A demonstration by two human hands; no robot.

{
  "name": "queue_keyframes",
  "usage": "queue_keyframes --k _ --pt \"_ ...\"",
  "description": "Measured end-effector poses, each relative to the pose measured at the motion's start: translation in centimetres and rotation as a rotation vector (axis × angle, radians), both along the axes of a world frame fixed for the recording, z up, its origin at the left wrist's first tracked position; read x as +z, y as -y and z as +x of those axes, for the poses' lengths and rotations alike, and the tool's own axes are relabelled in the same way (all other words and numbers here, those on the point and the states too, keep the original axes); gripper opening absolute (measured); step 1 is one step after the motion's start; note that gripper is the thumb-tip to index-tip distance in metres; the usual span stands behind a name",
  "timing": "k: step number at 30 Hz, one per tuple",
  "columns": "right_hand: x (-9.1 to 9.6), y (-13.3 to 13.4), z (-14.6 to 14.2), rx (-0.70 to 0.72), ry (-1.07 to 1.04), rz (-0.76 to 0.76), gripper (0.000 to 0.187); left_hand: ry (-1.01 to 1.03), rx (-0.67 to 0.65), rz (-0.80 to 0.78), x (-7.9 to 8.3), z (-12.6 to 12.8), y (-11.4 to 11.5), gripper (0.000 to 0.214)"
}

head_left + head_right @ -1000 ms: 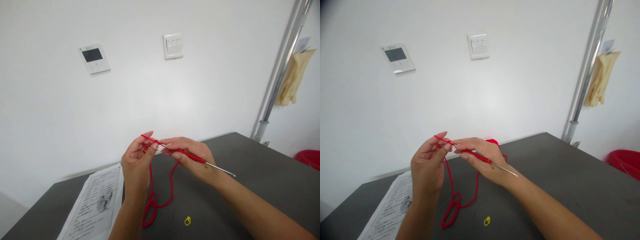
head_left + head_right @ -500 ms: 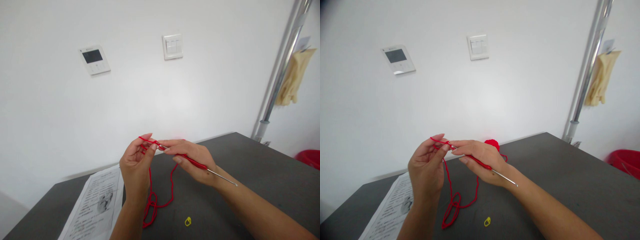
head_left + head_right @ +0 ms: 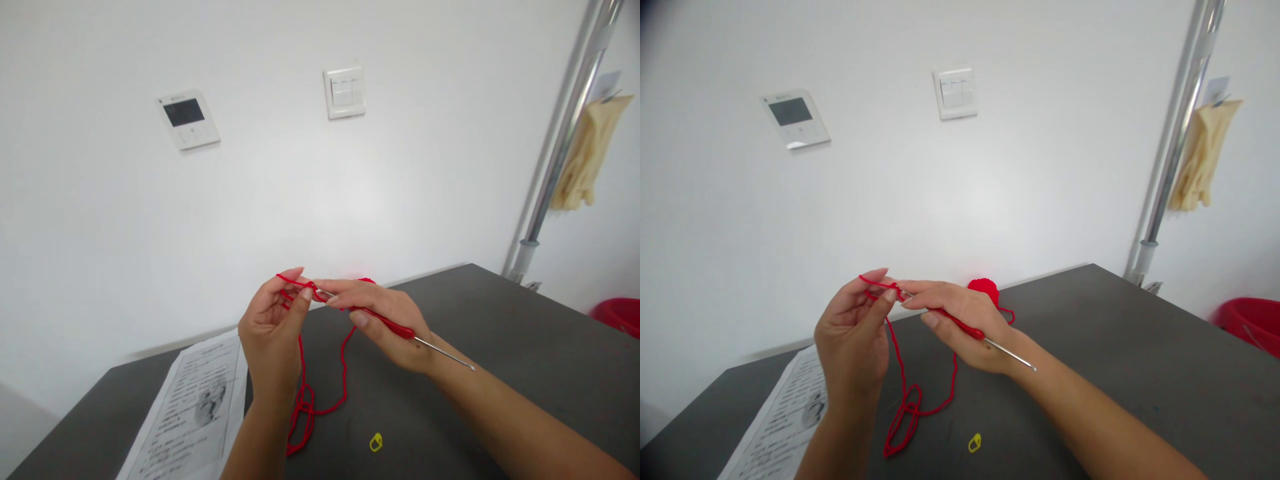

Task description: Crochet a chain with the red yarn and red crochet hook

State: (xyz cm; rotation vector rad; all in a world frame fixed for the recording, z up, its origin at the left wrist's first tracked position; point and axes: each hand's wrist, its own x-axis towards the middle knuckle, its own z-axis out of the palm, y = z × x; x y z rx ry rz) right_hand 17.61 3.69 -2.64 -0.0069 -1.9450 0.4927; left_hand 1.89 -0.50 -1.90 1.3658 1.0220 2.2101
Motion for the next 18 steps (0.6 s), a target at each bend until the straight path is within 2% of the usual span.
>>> queue_keyframes --k 3,6,8,11,14,18 --pt "-0.27 -0.07 -0.16 -0.062 -0.032 -0.003 0.03 -0.01 0.047 0.013 -0.02 0.01 0.06 0.019" --pt "-0.62 -0.25 -0.35 -0.136 -0.112 -0.032 0.026 -0.079 0.151 0.045 0.0 -0.03 0.22 0.017" --pt "-0.79 -0.37 -0.51 -0.126 -0.146 0.003 0.022 -0.131 0.205 0.06 0.04 -0.08 0.33 0.016" --pt "-0.81 -0.37 -0.78 -0.07 -0.17 0.068 0.02 -0.166 0.218 0.055 0.15 -0.18 0.41 0.014" --pt "-0.57 -0.14 -0.94 -0.029 -0.184 0.038 0.019 -0.165 0.212 0.049 0.27 -0.21 0.5 0.014" --pt "-0.1 0.3 -0.78 -0.033 -0.152 -0.028 0.008 -0.172 0.202 0.035 0.32 -0.15 0.71 0.015"
